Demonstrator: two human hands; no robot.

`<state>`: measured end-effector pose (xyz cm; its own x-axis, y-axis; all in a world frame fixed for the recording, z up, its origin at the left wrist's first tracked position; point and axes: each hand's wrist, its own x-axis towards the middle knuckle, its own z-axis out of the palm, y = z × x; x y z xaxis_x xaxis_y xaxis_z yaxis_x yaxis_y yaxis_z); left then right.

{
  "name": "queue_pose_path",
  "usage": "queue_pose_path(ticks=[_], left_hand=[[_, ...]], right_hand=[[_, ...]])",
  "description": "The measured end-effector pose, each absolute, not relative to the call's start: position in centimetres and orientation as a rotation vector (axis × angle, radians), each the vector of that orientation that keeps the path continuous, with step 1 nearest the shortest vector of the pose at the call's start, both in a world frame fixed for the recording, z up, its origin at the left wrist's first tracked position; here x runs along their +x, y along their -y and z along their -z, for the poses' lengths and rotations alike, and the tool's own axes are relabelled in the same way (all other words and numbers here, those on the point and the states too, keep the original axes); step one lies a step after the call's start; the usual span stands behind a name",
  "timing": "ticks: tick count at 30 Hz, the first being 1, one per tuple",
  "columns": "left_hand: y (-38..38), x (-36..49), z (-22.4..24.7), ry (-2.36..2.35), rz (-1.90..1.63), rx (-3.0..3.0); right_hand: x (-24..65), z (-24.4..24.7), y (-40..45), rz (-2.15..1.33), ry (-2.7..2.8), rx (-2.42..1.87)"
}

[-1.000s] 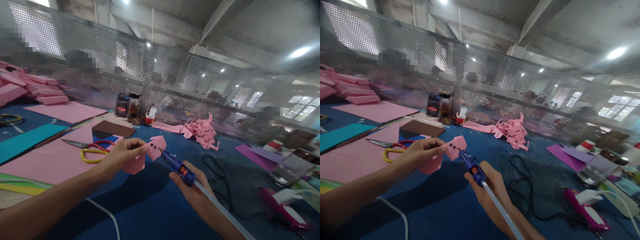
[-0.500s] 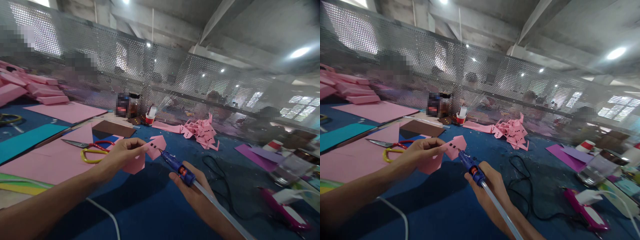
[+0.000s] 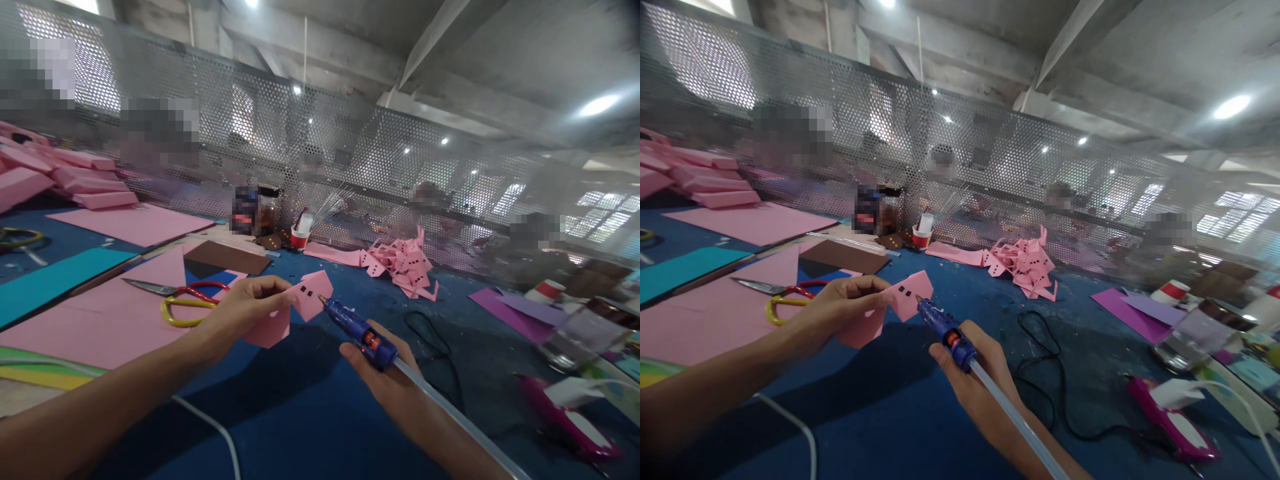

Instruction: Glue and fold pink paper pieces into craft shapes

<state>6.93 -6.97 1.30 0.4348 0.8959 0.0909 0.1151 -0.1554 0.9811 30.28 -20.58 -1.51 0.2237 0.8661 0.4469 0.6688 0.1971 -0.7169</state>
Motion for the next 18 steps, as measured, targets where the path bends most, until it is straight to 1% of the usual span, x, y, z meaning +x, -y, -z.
queue_pose_path(ticks=[13,18], left_hand=[[6.66,7.15,-1.11,-0.903,-0.907,1.61],[6.44,7.15,-0.93,-0.899,-0.902,1.61]], right_hand=[[29.37,0.94,20.65,-0.243,1.448,-1.606],[29.86,0.74,20.52,-0.32,1.529,-1.581]])
